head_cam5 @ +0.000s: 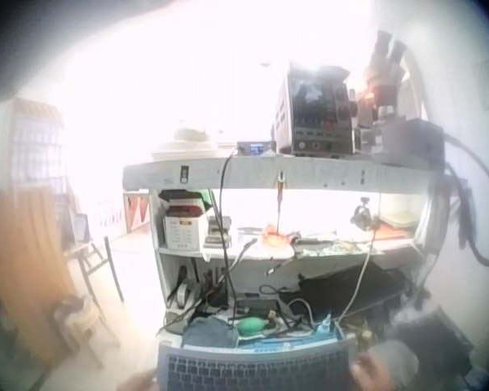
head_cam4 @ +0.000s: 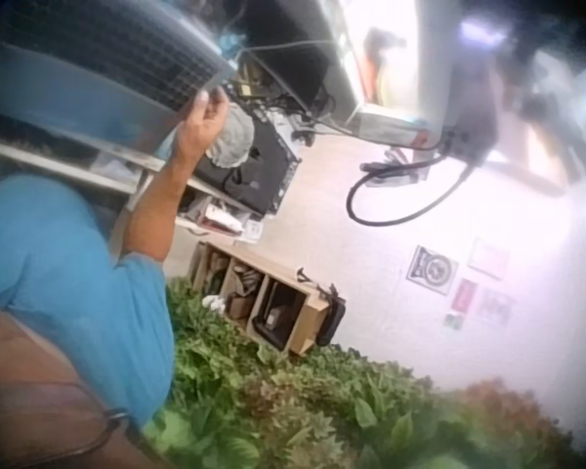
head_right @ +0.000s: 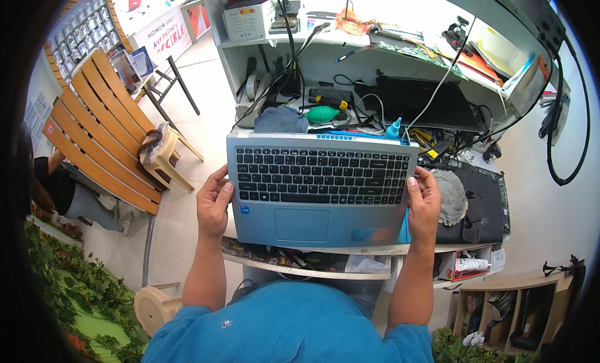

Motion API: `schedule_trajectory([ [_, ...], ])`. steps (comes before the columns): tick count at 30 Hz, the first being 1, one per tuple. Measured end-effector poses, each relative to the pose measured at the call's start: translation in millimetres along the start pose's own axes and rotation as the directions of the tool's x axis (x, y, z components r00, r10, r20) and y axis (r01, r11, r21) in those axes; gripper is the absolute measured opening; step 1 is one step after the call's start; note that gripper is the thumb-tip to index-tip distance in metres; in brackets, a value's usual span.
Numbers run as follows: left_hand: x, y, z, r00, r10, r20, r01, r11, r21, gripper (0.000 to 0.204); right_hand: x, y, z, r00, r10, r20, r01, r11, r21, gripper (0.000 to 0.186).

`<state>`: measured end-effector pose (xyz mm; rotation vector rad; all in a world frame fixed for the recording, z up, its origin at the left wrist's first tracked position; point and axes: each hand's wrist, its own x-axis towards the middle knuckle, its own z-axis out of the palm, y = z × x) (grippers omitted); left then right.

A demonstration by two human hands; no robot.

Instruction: The person uses a soldering iron to work on the internal components of a disassembled laptop. They then flip the laptop to inspect the keyboard and touchpad area before returning to the internal chassis to place a black shielding sheet over the motherboard.

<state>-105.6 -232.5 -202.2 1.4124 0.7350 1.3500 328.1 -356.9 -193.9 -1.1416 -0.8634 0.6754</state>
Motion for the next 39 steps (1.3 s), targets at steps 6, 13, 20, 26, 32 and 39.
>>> schedule_trajectory([
  [6,-0.4,3.2,0.3,1.000,0.001,0.014,-0.001,1.000,-0.009,0.044,1.5,0.2,0.8,1.000,0.006,-0.001,-0.006,1.000,0.008,0.031],
  [13,-0.1,2.5,3.0,0.998,-0.055,-0.030,0.054,0.998,-0.035,0.045,3.5,9.9,-5.0,0.999,0.032,0.007,-0.032,0.999,-0.027,0.029],
  [20,2.4,15.3,4.1,0.976,-0.217,-0.017,0.212,0.964,-0.161,0.047,10.1,21.4,-13.1,0.991,0.130,0.032,-0.128,0.990,-0.054,0.029],
  [26,8.8,20.1,4.4,0.921,-0.389,-0.008,0.358,0.857,-0.372,0.046,16.3,23.5,-22.3,0.965,0.253,0.068,-0.230,0.943,-0.240,0.046],
  [32,14.8,14.1,-2.1,0.890,-0.452,0.063,0.430,0.785,-0.445,0.050,22.4,34.8,-35.5,0.931,0.346,0.121,-0.326,0.932,-0.157,0.051],
  [39,17.1,11.7,-3.6,0.867,-0.489,0.101,0.474,0.741,-0.475,0.057,23.3,30.0,-30.5,0.909,0.402,0.109,-0.393,0.915,-0.094,0.042],
])
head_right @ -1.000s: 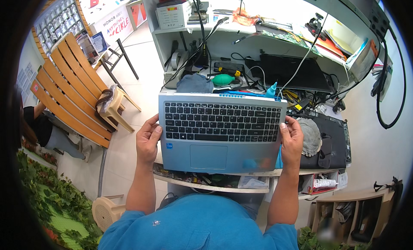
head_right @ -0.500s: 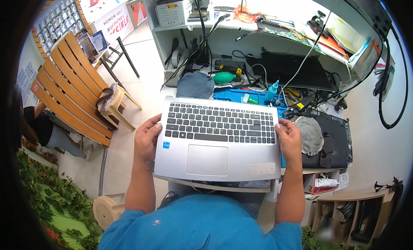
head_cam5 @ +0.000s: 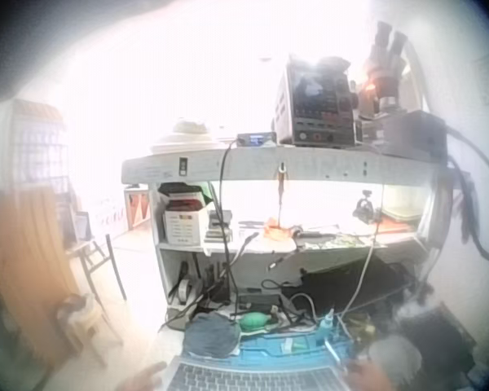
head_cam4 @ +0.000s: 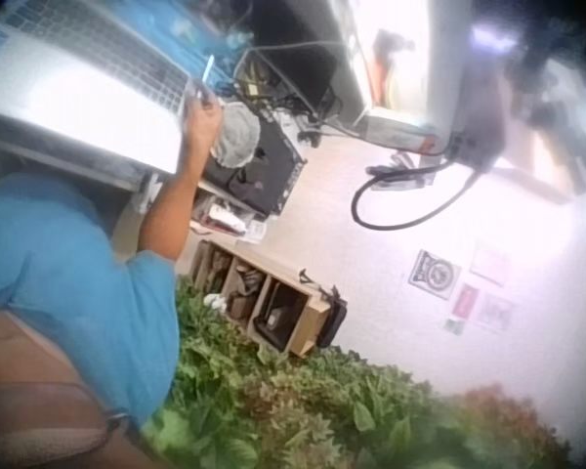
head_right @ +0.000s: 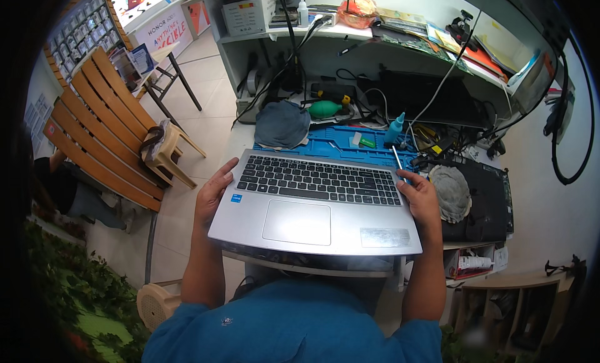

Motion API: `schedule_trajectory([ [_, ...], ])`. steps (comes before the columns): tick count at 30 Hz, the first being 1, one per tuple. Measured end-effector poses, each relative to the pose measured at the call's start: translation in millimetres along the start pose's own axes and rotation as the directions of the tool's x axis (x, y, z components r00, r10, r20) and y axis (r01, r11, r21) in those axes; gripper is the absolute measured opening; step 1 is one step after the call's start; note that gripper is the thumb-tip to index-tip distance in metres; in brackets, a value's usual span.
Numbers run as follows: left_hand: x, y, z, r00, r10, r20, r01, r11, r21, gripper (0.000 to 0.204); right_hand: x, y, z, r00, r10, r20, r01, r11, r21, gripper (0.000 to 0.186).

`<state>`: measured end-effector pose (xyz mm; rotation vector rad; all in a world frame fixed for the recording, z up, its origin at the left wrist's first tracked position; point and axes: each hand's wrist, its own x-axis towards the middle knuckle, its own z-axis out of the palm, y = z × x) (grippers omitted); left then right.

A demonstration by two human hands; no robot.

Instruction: The person uses a soldering iron to work on the internal components of a disassembled laptop. They then flip the laptop to inspect the keyboard and touchpad area before returning to the internal chassis to place a black shielding sheet over the motherboard.

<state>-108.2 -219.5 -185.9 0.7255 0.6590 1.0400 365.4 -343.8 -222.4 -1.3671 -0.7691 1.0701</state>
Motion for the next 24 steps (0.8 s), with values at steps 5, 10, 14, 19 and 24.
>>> schedule_trajectory([
  [5,2.6,-2.6,-5.0,1.000,-0.006,-0.010,0.005,0.999,-0.043,0.055,-6.5,-11.9,5.4,0.997,0.079,0.000,-0.079,0.996,0.029,0.039],
  [10,3.4,-3.5,-7.2,0.999,0.006,-0.032,-0.006,1.000,0.012,0.052,-8.0,-15.1,5.5,0.996,0.084,0.010,-0.084,0.996,0.034,0.038],
  [14,0.6,-2.1,-1.2,0.999,0.011,-0.036,-0.010,1.000,0.013,0.052,-6.4,-12.6,3.9,0.997,0.075,0.001,-0.075,0.997,0.025,0.039],
  [19,0.0,-1.8,-2.6,1.000,0.018,-0.024,-0.017,1.000,0.027,0.053,-7.7,-14.1,6.7,0.997,0.078,-0.012,-0.078,0.997,0.021,0.039],
  [24,0.2,-1.7,-3.9,1.000,0.018,-0.025,-0.017,0.999,0.035,0.053,-6.6,-12.0,5.2,0.997,0.076,0.001,-0.076,0.997,0.031,0.039],
])
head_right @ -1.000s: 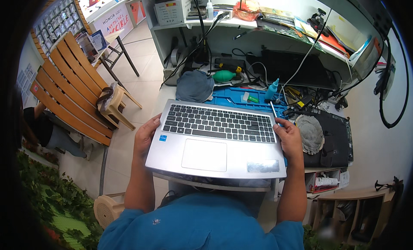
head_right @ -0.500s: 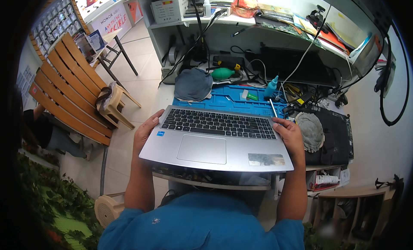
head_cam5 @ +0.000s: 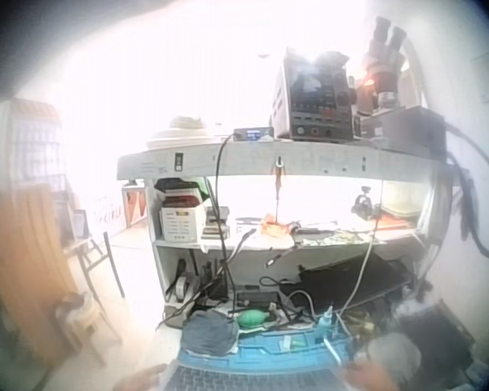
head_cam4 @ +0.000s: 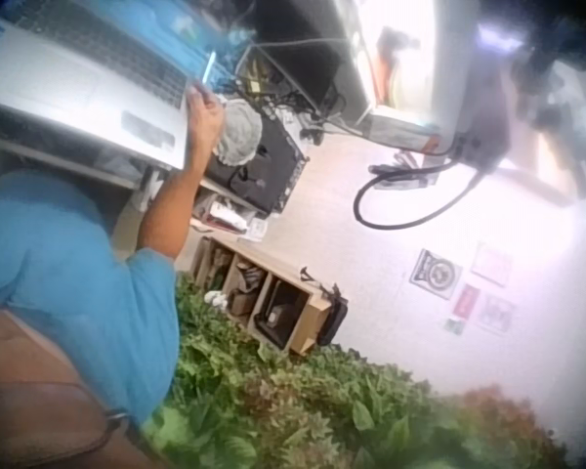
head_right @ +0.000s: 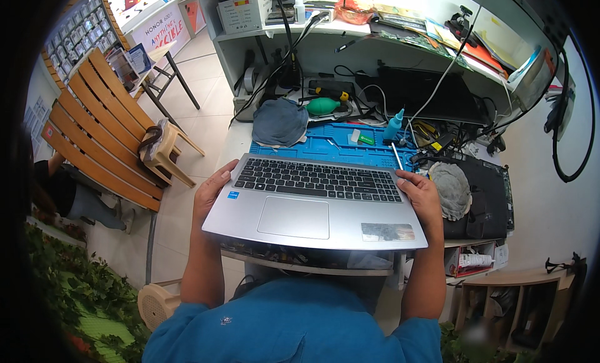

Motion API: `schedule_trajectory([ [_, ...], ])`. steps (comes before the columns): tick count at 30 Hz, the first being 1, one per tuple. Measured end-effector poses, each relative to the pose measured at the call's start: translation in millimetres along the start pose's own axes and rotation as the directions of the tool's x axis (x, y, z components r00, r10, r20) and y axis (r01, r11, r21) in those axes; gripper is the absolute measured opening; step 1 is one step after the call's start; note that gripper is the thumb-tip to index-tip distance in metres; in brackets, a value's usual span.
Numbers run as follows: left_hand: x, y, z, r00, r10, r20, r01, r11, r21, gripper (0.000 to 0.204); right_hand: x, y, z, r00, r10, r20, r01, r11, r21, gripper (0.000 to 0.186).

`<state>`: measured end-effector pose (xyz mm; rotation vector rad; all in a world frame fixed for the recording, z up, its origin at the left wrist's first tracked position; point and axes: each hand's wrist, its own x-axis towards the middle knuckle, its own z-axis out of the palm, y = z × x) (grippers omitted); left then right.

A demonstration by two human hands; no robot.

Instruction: The person uses a soldering iron to work on the internal components of a disassembled laptop. They then flip the laptop to inspect the keyboard and touchpad area before returning to the internal chassis to place a black shielding sheet over the motherboard.

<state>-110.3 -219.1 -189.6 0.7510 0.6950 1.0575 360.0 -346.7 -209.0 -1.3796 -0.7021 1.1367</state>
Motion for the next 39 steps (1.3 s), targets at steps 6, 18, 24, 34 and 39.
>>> schedule_trajectory([
  [6,2.1,1.0,-2.4,0.999,0.004,0.031,-0.005,0.999,0.039,0.054,0.8,5.6,-6.9,1.000,-0.023,0.015,0.023,0.999,0.037,0.038],
  [18,-3.1,1.1,3.8,0.991,0.114,0.071,-0.122,0.987,0.105,0.058,-8.4,-4.6,2.0,0.988,-0.150,-0.020,0.150,0.989,-0.019,0.044],
  [24,-6.9,61.6,-6.6,0.950,0.284,0.128,-0.308,0.921,0.238,0.053,-13.4,9.1,43.0,0.990,-0.095,0.100,0.108,0.985,-0.132,0.047],
  [34,-30.4,196.6,166.7,0.863,0.379,0.332,-0.504,0.662,0.554,0.068,-8.4,82.3,219.2,0.922,0.013,0.388,-0.042,0.997,0.065,0.064],
  [39,-10.0,201.8,187.3,0.860,0.146,0.489,-0.466,0.615,0.636,0.064,-11.3,75.7,230.7,0.885,0.026,0.464,0.008,0.997,-0.071,0.056],
])
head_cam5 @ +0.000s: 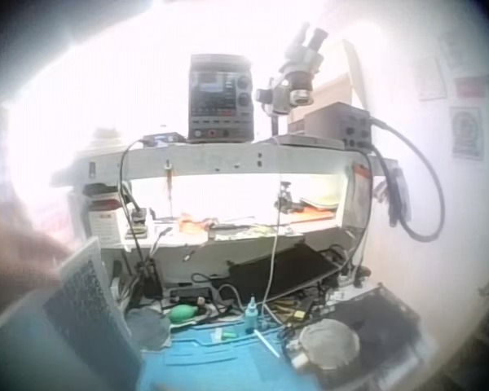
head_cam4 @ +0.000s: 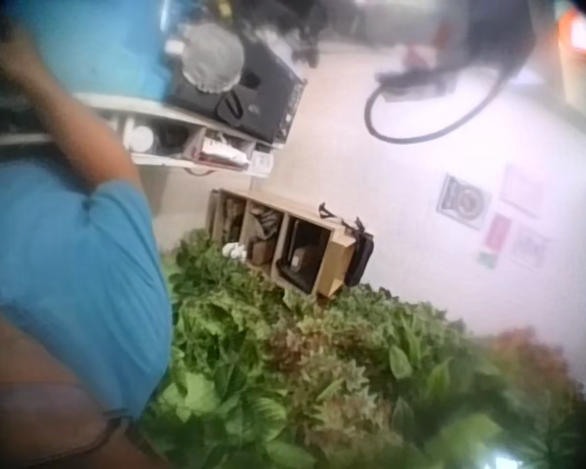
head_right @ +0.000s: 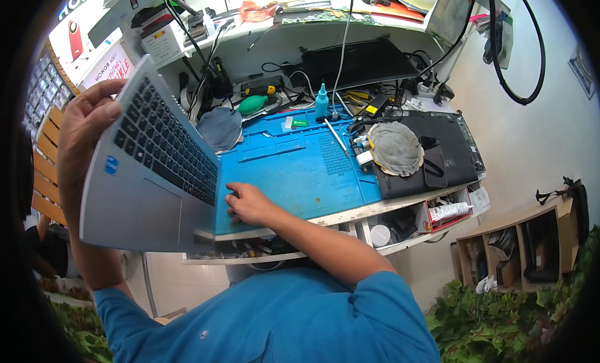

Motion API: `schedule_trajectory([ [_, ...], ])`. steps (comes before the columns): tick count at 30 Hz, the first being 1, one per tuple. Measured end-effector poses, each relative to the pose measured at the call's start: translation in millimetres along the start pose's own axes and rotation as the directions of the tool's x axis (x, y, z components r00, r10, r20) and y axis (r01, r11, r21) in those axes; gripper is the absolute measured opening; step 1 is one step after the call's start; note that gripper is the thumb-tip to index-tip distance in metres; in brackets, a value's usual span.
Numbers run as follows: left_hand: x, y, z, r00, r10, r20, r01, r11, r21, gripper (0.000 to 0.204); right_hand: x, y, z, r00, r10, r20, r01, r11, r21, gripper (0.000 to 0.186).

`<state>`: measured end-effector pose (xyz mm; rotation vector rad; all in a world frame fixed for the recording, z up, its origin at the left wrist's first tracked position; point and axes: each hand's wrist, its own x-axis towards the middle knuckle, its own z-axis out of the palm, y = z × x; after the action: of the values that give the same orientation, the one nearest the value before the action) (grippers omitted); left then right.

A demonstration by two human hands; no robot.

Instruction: The person uses a soldering iron to work on the internal components of a disassembled laptop. They then flip the laptop to inspect the keyboard and touchpad area before returning to the internal chassis to place a black shielding sheet over the motherboard.

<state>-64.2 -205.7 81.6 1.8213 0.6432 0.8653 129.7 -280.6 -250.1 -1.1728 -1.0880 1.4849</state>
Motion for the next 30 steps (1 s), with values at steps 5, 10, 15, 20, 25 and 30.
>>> schedule_trajectory([
  [5,21.3,-21.8,34.7,0.999,0.030,0.034,-0.034,0.993,0.117,0.072,-48.1,-25.5,-42.9,0.992,-0.104,-0.077,0.103,0.995,-0.018,0.053],
  [10,32.7,-20.2,115.4,0.988,0.040,0.149,-0.061,0.988,0.140,0.069,-123.0,-74.8,-88.2,0.932,-0.259,-0.255,0.303,0.941,0.150,0.055],
  [15,38.5,-31.8,193.4,0.936,-0.083,0.341,0.045,0.992,0.118,0.076,-163.9,-98.9,-111.6,0.881,-0.406,-0.242,0.471,0.800,0.371,0.097],
  [20,37.3,-53.8,161.3,0.977,0.201,0.065,-0.210,0.962,0.175,0.061,-179.7,-68.7,-152.4,0.892,-0.217,-0.397,0.348,0.889,0.297,0.073],
  [25,-6.5,-168.4,44.6,0.965,-0.198,-0.173,0.247,0.910,0.333,0.040,-174.0,-25.8,-176.3,0.865,-0.135,-0.483,0.181,0.982,0.050,0.041],
  [30,-88.6,-262.2,43.7,0.858,-0.476,-0.194,0.506,0.714,0.485,0.035,-167.0,-10.6,-192.3,0.807,-0.156,-0.570,-0.115,0.904,-0.411,0.040],
])
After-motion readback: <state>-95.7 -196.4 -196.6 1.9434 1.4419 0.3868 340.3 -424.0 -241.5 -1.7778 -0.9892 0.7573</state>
